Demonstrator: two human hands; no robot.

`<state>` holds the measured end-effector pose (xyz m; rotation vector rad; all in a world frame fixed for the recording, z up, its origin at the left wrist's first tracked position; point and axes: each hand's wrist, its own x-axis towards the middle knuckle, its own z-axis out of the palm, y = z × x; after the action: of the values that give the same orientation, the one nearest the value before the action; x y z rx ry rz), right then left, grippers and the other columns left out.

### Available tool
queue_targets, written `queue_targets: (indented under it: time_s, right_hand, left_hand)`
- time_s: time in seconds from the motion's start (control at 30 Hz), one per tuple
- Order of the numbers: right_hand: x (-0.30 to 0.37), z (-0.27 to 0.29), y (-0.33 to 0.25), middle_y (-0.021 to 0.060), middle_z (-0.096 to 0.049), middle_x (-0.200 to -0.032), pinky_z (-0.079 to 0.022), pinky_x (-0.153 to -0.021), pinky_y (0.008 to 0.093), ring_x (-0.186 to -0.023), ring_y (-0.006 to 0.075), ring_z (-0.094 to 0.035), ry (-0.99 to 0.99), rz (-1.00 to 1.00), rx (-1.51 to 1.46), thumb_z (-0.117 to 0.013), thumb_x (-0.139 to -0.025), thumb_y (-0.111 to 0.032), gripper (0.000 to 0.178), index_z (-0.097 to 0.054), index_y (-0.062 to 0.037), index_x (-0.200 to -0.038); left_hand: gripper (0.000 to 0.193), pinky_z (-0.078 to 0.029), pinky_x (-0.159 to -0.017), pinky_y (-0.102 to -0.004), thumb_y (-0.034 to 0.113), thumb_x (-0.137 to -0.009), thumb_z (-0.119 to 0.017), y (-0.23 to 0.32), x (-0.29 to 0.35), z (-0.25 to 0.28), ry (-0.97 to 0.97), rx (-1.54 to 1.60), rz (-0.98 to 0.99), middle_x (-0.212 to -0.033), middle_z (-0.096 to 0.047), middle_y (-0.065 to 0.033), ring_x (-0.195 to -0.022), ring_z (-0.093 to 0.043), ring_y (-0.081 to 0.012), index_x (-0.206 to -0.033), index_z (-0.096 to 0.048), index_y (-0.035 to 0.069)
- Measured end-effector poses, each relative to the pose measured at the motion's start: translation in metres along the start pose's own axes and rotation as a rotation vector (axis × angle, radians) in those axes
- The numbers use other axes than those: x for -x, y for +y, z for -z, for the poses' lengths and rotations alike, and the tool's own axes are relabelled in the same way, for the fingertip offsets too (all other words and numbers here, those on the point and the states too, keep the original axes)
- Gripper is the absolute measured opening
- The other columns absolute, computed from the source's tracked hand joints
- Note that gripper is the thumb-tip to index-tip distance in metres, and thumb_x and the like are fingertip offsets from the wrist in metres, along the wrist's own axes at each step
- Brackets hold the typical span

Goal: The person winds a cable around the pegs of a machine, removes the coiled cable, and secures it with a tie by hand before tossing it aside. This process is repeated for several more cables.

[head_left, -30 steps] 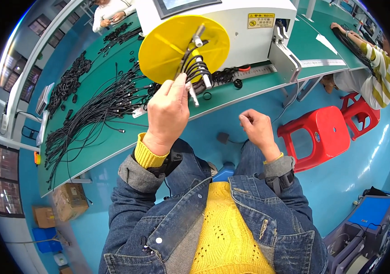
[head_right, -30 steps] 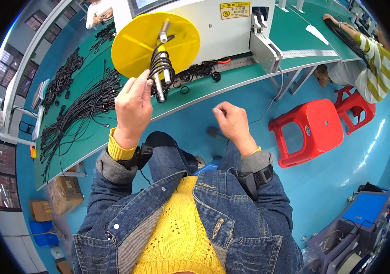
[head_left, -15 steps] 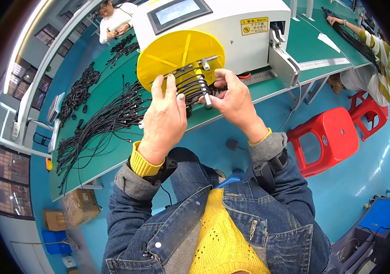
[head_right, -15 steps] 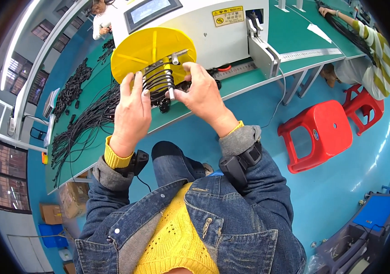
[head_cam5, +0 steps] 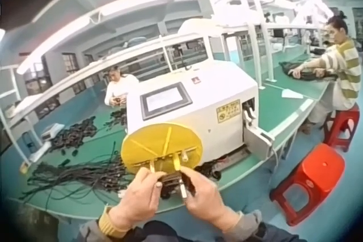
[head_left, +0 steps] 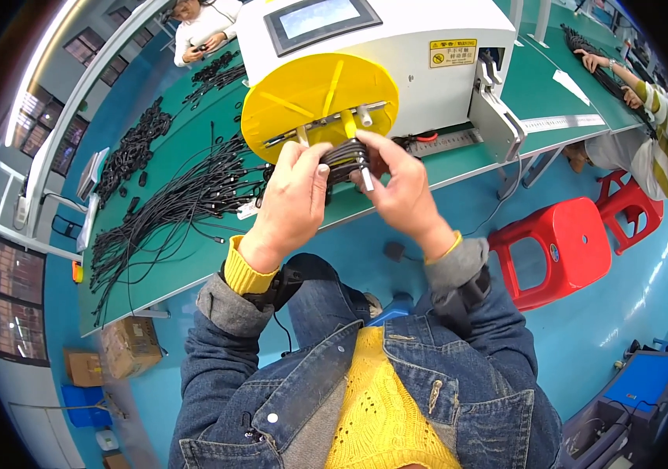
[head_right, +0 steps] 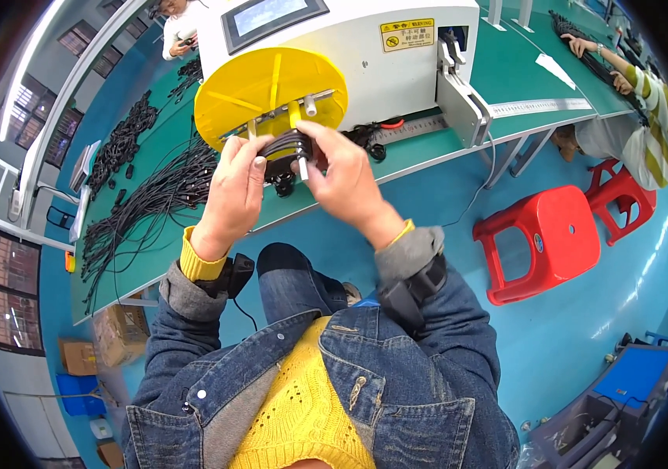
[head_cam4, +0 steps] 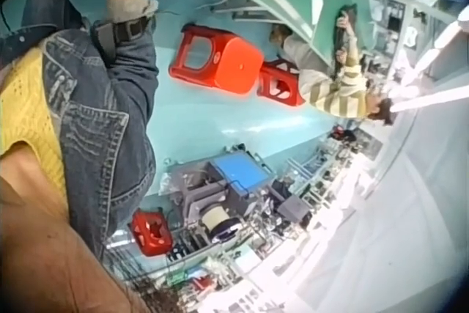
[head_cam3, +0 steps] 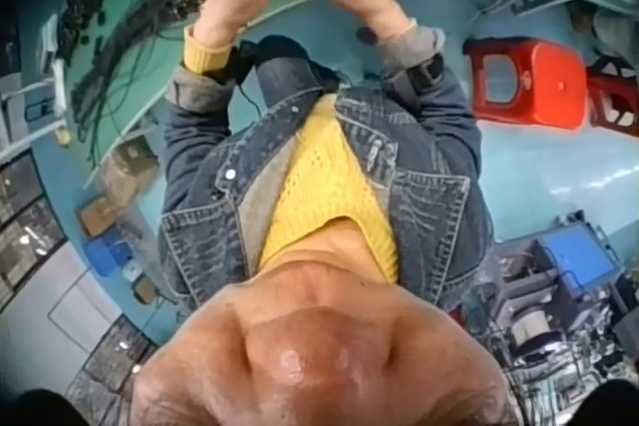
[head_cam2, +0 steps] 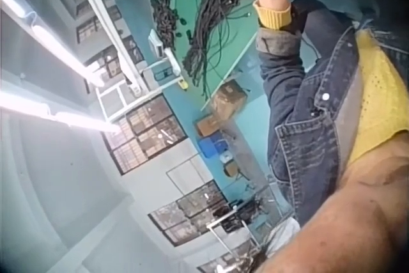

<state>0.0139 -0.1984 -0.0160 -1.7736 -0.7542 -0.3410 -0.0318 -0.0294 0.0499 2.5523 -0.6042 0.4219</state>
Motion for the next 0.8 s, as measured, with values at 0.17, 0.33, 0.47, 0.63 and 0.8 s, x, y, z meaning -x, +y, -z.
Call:
queue_targets:
  time_s: [0.17,0.33,0.47,0.63,0.8]
  right_hand:
    - [0.008,-0.030,-0.005,0.0183,-0.061,-0.090,-0.049,-0.065,0.0346,-0.076,0.0289,-0.063,0.332,0.129,0.111,-0.063,-0.076,-0.005,0.048,-0.040,0.0018,-0.118]
    - [0.003,-0.035,-0.004,0.0197,-0.061,-0.083,-0.049,-0.061,0.0350,-0.072,0.0328,-0.062,0.330,0.050,0.020,-0.061,-0.077,-0.005,0.039,-0.038,0.0029,-0.108]
    - [0.002,-0.030,-0.007,0.0183,-0.061,-0.074,-0.049,-0.058,0.0357,-0.067,0.0331,-0.062,0.297,-0.021,0.016,-0.061,-0.077,-0.005,0.032,-0.039,0.0019,-0.099]
    - [0.026,-0.023,-0.024,0.0166,-0.060,-0.066,-0.048,-0.055,0.0381,-0.062,0.0338,-0.061,0.314,0.004,0.083,-0.060,-0.077,-0.003,0.024,-0.041,0.0004,-0.091]
    - [0.062,-0.016,-0.025,0.0174,-0.059,-0.066,-0.047,-0.054,0.0401,-0.063,0.0360,-0.060,0.160,-0.049,0.216,-0.060,-0.075,-0.001,0.023,-0.042,-0.0007,-0.089]
  left_hand:
    - [0.034,-0.045,-0.071,-0.0407,0.011,-0.086,-0.048,0.001,0.000,-0.010,0.102,-0.001,-0.171,-0.095,-0.050,-0.0225,-0.082,-0.053,-0.0374,-0.113,-0.041,-0.008]
    - [0.023,-0.045,-0.065,-0.0433,0.012,-0.085,-0.050,0.006,-0.003,-0.010,0.059,-0.048,-0.097,-0.087,-0.052,-0.0212,-0.076,-0.054,-0.0380,-0.102,-0.045,-0.004]
    - [0.017,-0.044,-0.060,-0.0451,0.013,-0.085,-0.051,0.010,0.000,-0.007,0.011,-0.023,-0.050,-0.082,-0.052,-0.0213,-0.071,-0.054,-0.0396,-0.092,-0.044,-0.001]
    - [0.014,-0.044,-0.058,-0.0452,0.012,-0.085,-0.050,0.035,0.023,-0.009,-0.012,-0.109,-0.054,-0.080,-0.052,-0.0211,-0.069,-0.054,-0.0392,-0.087,-0.042,0.000]
    - [0.020,-0.045,-0.056,-0.0420,0.018,-0.086,-0.052,0.051,0.063,-0.028,-0.074,-0.024,0.011,-0.080,-0.053,-0.0182,-0.067,-0.056,-0.0343,-0.091,-0.043,0.000]
